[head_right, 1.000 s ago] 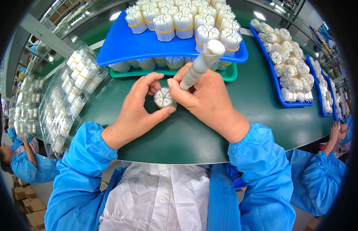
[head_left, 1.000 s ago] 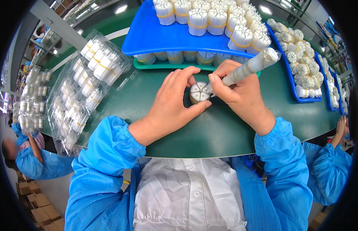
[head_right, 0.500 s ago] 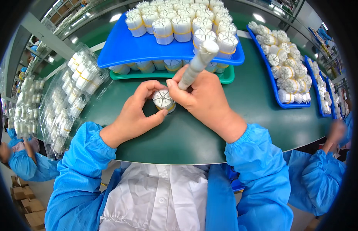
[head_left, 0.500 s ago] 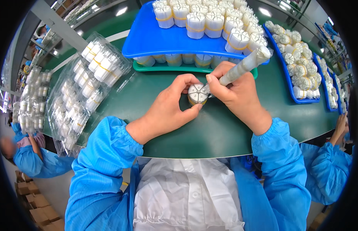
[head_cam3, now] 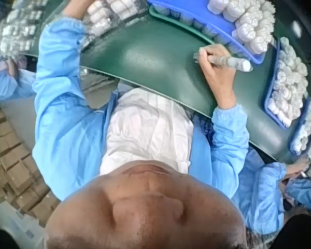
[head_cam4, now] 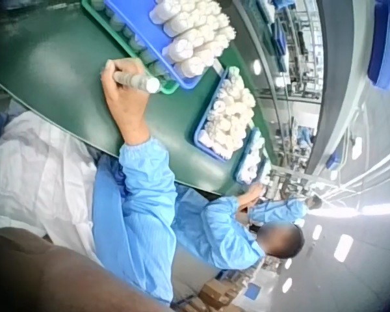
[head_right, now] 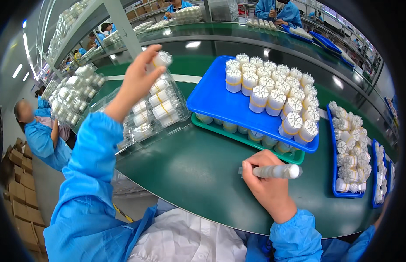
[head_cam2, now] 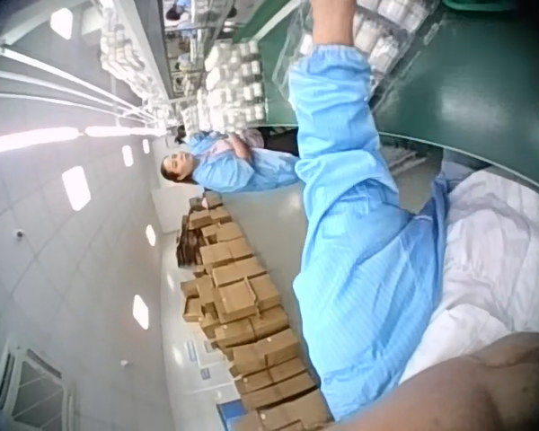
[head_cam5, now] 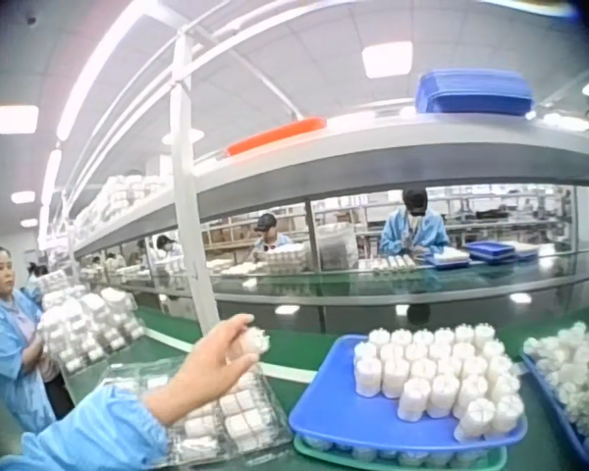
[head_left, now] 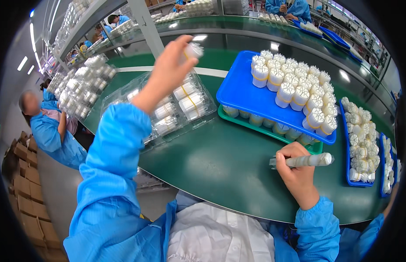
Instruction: The person inserts a wick into the top of small cylindrical candles using a handheld tool. They pick up a candle from a blue tray, hold it steady, and push the wick into the center. The person then places the finished candle into a clear plastic packaging tray. This process is repeated for multiple candles.
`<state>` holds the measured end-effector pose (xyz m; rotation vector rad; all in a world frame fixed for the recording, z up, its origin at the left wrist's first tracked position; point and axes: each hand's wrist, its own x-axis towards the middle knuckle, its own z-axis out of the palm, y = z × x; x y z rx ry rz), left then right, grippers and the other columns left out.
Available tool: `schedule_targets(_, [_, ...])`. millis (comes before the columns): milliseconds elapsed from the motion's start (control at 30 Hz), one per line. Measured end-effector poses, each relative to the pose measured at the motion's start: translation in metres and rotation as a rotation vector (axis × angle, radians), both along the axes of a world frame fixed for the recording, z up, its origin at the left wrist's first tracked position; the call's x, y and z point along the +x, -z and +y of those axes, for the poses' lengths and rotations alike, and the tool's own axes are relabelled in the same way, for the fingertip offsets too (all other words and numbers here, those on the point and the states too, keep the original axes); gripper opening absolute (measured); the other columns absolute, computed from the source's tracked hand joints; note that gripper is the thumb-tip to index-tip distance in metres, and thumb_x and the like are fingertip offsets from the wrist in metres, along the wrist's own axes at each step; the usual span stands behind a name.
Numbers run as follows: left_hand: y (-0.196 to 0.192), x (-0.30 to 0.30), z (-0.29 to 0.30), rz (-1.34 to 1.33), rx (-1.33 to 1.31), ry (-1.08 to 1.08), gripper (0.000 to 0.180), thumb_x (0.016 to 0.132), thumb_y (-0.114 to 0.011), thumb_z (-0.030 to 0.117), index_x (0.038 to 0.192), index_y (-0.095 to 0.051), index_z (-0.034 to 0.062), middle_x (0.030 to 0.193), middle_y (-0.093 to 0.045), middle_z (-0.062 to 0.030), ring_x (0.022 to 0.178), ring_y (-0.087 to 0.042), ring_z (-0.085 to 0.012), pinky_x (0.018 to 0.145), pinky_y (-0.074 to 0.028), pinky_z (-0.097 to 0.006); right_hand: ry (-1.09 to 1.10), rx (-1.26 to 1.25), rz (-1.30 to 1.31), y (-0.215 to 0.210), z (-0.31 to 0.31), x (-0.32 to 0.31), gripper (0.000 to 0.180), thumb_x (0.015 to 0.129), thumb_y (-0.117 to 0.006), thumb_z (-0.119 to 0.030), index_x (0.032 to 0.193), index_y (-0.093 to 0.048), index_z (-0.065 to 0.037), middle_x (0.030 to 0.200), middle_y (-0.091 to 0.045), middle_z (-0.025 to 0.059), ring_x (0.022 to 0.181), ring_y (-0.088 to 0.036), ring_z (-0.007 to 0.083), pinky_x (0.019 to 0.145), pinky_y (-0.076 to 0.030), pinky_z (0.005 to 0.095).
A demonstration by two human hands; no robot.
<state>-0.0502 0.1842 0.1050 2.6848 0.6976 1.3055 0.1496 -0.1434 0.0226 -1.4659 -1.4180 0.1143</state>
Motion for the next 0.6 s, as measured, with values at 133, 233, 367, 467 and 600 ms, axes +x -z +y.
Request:
schedule_targets(133, [0.013, -0.004, 0.105, 0.128, -0.124, -0.210, 0.055, 0.084, -0.073, 0.019, 0.134, -0.053, 0.0080, 0.121, -0.066, -0.0197, 0.114, -0.063, -0.0380, 0.096, -0.050, -0.044, -0.004, -0.014, -0.012, 0.003, -0.001, 0.000, 0.009, 0.083, -0.074, -0.002, 0.080, -0.065, -0.001, 0.076, -0.064, 0.0093, 0.065, -0.061, 0.0221, 0.058, -0.048, 0.0333])
schedule_targets(233, [0.023, -0.007, 0.130, 0.333, -0.172, -0.306, 0.044, 0.085, -0.071, 0.021, 0.126, -0.061, 0.0070, 0.119, -0.068, -0.0199, 0.112, -0.064, -0.0385, 0.096, -0.050, -0.044, 0.002, -0.022, -0.035, 0.010, 0.001, 0.002, 0.010, 0.082, -0.075, -0.002, 0.079, -0.065, -0.002, 0.075, -0.063, 0.0094, 0.065, -0.062, 0.0229, 0.058, -0.049, 0.0336])
schedule_targets(367, [0.023, -0.010, 0.138, 0.367, -0.236, -0.428, 0.035, 0.091, -0.064, 0.029, 0.116, -0.069, 0.0057, 0.121, -0.067, -0.0209, 0.113, -0.063, -0.0388, 0.097, -0.050, -0.044, -0.003, -0.037, -0.051, 0.012, 0.001, 0.004, 0.011, 0.082, -0.076, -0.003, 0.079, -0.065, -0.002, 0.075, -0.063, 0.0091, 0.064, -0.062, 0.0231, 0.057, -0.049, 0.0340])
schedule_targets(467, [0.028, -0.007, 0.123, 0.257, -0.296, -0.358, 0.041, 0.096, -0.058, 0.039, 0.120, -0.069, 0.0065, 0.125, -0.064, -0.0242, 0.118, -0.059, -0.0414, 0.102, -0.047, -0.045, -0.024, -0.032, -0.051, 0.010, 0.002, 0.002, 0.011, 0.081, -0.076, -0.004, 0.079, -0.065, -0.002, 0.075, -0.063, 0.0094, 0.063, -0.062, 0.0240, 0.056, -0.049, 0.0349])
schedule_targets(600, [0.065, -0.008, 0.128, 0.269, -0.378, -0.134, 0.067, 0.100, -0.045, 0.058, 0.128, -0.062, -0.0003, 0.129, -0.060, -0.0288, 0.124, -0.052, -0.0448, 0.109, -0.038, -0.049, -0.030, -0.015, -0.089, 0.010, 0.002, 0.000, 0.013, 0.082, -0.077, -0.007, 0.078, -0.065, -0.003, 0.076, -0.064, 0.0101, 0.063, -0.064, 0.0276, 0.055, -0.051, 0.0367])
